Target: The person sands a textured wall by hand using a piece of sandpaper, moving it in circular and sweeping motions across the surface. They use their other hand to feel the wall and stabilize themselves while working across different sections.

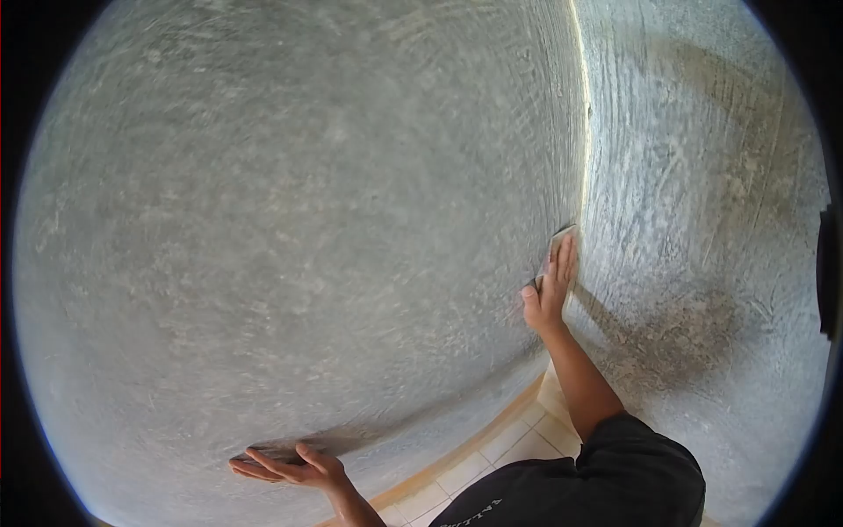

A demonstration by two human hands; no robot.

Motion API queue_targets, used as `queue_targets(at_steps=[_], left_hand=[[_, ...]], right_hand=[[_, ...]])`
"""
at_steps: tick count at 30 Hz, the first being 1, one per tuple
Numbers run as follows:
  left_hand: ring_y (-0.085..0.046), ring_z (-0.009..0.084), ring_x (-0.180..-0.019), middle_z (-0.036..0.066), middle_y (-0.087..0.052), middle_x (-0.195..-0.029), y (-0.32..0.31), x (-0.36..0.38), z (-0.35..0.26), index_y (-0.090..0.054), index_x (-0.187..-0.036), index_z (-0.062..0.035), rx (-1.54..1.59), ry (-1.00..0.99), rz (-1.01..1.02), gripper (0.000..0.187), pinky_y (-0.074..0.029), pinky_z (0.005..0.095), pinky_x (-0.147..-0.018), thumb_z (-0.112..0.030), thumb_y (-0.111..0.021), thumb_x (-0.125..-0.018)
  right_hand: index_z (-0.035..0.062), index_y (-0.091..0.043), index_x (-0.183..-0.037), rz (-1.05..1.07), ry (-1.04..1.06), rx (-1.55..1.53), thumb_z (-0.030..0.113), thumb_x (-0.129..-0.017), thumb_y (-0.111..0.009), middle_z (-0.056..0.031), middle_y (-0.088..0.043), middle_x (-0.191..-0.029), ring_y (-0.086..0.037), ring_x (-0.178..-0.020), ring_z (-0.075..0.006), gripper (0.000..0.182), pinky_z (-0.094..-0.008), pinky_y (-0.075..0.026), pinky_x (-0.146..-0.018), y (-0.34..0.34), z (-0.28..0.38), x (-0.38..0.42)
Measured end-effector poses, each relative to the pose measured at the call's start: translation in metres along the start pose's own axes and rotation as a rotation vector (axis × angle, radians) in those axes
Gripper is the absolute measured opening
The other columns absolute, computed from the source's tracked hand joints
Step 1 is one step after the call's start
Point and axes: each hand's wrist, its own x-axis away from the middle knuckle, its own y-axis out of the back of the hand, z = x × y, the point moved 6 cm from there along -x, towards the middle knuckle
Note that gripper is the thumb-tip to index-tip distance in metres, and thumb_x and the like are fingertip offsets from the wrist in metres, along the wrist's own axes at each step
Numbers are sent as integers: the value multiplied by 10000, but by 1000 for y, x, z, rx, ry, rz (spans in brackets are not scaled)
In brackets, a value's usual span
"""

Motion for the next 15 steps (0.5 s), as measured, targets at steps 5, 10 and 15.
queue_targets(at_steps=[5,10,15], left_hand=[[-100,482,-1569,286,-156,-1692,-10,9,-21,-299,-1607,-11,-85,-81,8,741,-137,684,-1208,-517,-395,-1076],[-163,463,-1565,257,-200,-1691,-8,9,-18,-325,-1608,-41,-111,-80,-16,764,-154,652,-1220,-580,-376,-1070],[-173,446,-1571,256,-227,-1685,-4,17,6,-374,-1595,-84,-67,-94,47,756,-120,653,-1231,-609,-403,-1051]], right_hand=[[34,-206,-1644,-34,65,4,660,-1053,-332,-285,-152,-1694,-138,-1540,-538,871,-662,-119,-1216,4,-14,0],[-21,-184,-1633,6,-67,-26,622,-1064,-333,-303,-111,-1694,-96,-1552,-524,871,-642,-82,-1229,1,-7,-1],[-54,-82,-1633,43,-333,-31,555,-1093,-284,-250,-33,-1721,-9,-1588,-437,839,-559,-32,-1265,-3,11,-8]])
